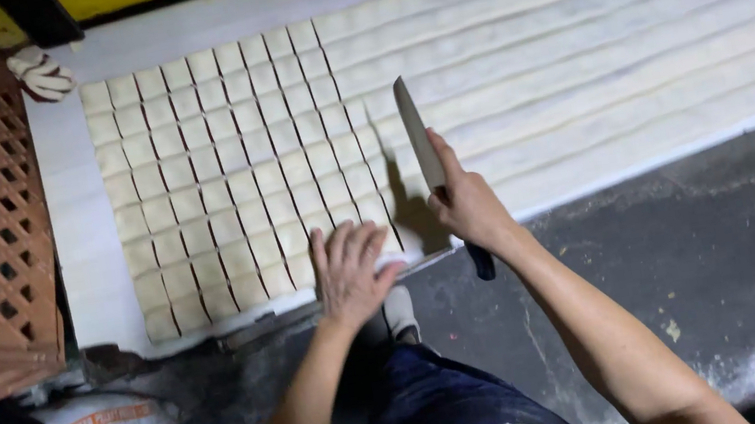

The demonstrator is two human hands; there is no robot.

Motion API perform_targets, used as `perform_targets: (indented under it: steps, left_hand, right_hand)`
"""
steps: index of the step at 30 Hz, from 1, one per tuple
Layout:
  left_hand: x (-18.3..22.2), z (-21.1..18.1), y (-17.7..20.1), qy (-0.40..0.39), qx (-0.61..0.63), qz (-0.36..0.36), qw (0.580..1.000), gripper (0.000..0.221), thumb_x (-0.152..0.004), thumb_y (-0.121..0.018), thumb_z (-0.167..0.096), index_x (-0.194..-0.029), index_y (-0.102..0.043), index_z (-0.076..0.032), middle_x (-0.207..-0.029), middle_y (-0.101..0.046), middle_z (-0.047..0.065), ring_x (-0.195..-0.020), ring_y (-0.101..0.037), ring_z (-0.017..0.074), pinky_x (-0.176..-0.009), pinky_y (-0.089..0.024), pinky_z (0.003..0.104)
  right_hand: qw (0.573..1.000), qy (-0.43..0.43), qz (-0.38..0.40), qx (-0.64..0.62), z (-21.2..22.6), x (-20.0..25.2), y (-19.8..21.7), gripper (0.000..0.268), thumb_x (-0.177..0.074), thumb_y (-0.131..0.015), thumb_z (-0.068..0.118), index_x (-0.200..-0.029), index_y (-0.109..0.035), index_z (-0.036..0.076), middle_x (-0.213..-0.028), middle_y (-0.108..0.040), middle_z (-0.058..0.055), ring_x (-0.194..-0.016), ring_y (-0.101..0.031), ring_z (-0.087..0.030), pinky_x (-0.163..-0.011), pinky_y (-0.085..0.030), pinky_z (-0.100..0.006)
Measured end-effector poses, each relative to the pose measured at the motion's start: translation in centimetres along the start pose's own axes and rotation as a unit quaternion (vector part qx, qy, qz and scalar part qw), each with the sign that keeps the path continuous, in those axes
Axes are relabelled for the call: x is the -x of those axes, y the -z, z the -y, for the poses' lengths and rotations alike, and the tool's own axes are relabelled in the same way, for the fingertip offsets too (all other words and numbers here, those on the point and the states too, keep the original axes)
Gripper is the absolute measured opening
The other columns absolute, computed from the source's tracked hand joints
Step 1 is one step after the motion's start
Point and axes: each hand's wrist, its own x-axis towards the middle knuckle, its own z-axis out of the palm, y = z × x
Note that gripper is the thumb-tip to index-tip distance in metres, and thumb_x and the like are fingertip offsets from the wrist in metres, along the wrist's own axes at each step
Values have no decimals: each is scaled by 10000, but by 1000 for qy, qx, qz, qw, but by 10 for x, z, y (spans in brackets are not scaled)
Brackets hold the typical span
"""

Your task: Cutting long strips of dough into small squares using a large knife

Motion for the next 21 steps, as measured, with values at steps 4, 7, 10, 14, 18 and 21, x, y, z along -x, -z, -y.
perform_targets:
  steps: [4, 7, 10, 14, 18, 21]
  left_hand:
    - [-14, -11, 5, -3, -4, 18, 1000, 503, -898, -726, -483, -1292, -631, -186, -1327, -558, 76, -1284, -508, 357, -1097, -323, 701]
    - [-17, -7, -1, -3, -9, 18, 1000, 430, -968, -666, -448, -1307, -636, -185, -1334, -574, 73, -1284, -532, 364, -1089, -357, 677]
    - [-21, -6, 5, 2, -25, 8, 1000, 387, -983, -682, -452, -1269, -672, -193, -1359, -608, 34, -1273, -565, 333, -1094, -394, 634]
    - [-27, -8, 11, 10, -26, 6, 1000, 381, -969, -737, -431, -1264, -693, -195, -1366, -655, 5, -1266, -587, 306, -1108, -397, 614]
    - [-32, -7, 14, 16, -15, -3, 1000, 369, -969, -757, -413, -1259, -700, -191, -1377, -647, 4, -1265, -591, 305, -1112, -401, 614]
    - [-33, -7, 14, 17, -17, -9, 1000, 348, -972, -762, -414, -1234, -711, -192, -1343, -667, 1, -1240, -611, 295, -1102, -411, 605]
  right_hand:
    - [999, -7, -2, 32, -7, -94, -34, 895, -925, -609, 122, -1636, -87, 279, -1064, -676, -390, -1075, -650, -572, -926, -525, -638]
    - [999, 0, -19, 36, 0, -153, -37, 859, -950, -587, 116, -1629, -86, 280, -1093, -674, -383, -1084, -653, -566, -930, -530, -634]
    - [999, 15, -19, 35, -11, -207, -44, 870, -933, -557, 82, -1633, -66, 236, -930, -671, -322, -868, -630, -515, -784, -503, -592]
    - [999, -36, 1, 35, -7, -244, -43, 851, -934, -471, 71, -1643, -34, 243, -782, -634, -267, -629, -581, -432, -624, -482, -533]
    - [998, -21, 2, 51, -12, -259, -47, 841, -933, -481, 99, -1640, -41, 218, -811, -654, -296, -637, -606, -469, -617, -494, -554]
    - [997, -61, 24, 50, -5, -259, -44, 849, -940, -472, 118, -1645, -22, 266, -856, -646, -286, -662, -604, -453, -633, -493, -542]
